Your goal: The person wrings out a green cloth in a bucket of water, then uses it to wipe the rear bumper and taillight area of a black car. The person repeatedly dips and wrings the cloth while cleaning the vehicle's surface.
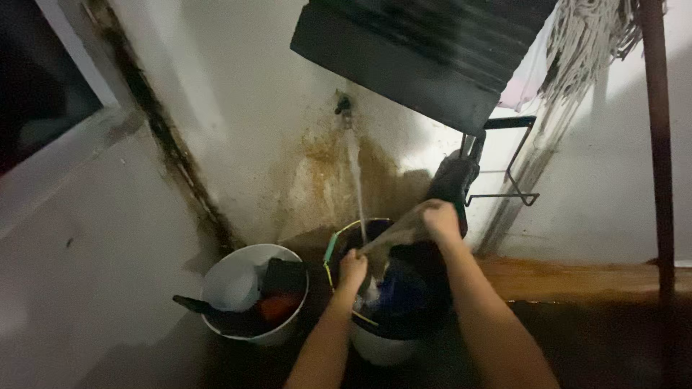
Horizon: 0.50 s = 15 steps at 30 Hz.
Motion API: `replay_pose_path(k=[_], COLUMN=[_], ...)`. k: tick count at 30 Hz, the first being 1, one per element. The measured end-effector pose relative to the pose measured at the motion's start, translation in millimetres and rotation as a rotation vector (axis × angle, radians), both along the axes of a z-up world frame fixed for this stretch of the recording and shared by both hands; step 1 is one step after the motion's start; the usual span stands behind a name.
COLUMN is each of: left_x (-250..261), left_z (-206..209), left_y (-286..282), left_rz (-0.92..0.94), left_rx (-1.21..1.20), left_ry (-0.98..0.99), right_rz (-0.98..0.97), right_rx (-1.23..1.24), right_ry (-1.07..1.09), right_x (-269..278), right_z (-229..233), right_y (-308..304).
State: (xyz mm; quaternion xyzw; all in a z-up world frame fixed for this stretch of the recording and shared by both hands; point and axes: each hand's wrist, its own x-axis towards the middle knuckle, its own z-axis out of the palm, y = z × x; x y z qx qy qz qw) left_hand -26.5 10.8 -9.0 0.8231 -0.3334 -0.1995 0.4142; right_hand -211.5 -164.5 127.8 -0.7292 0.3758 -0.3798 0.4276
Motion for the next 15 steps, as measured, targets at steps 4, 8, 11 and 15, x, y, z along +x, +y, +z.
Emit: replay_pose_path(k=[4, 8, 11, 15], left_x=[2, -3, -2, 4], left_z=[-18, -12, -7, 5], left_y=[-1, -5, 4, 14], left_rz=[0.121, 0.150, 0.100, -0.089], left_rx=[-0.102, -0.081, -0.053, 0.210], left_ry=[-0.052, 0.016, -0.083, 0.009], right_rz=[-0.021, 0.110, 0.237, 0.155], right_rx=[-0.316, -0.057, 0.019, -0.105], right_ry=[0.507, 0.393, 0.454, 0.602], right_x=[21, 64, 90, 109], right_z=[-28, -59, -73, -81], right_y=[41, 78, 89, 87])
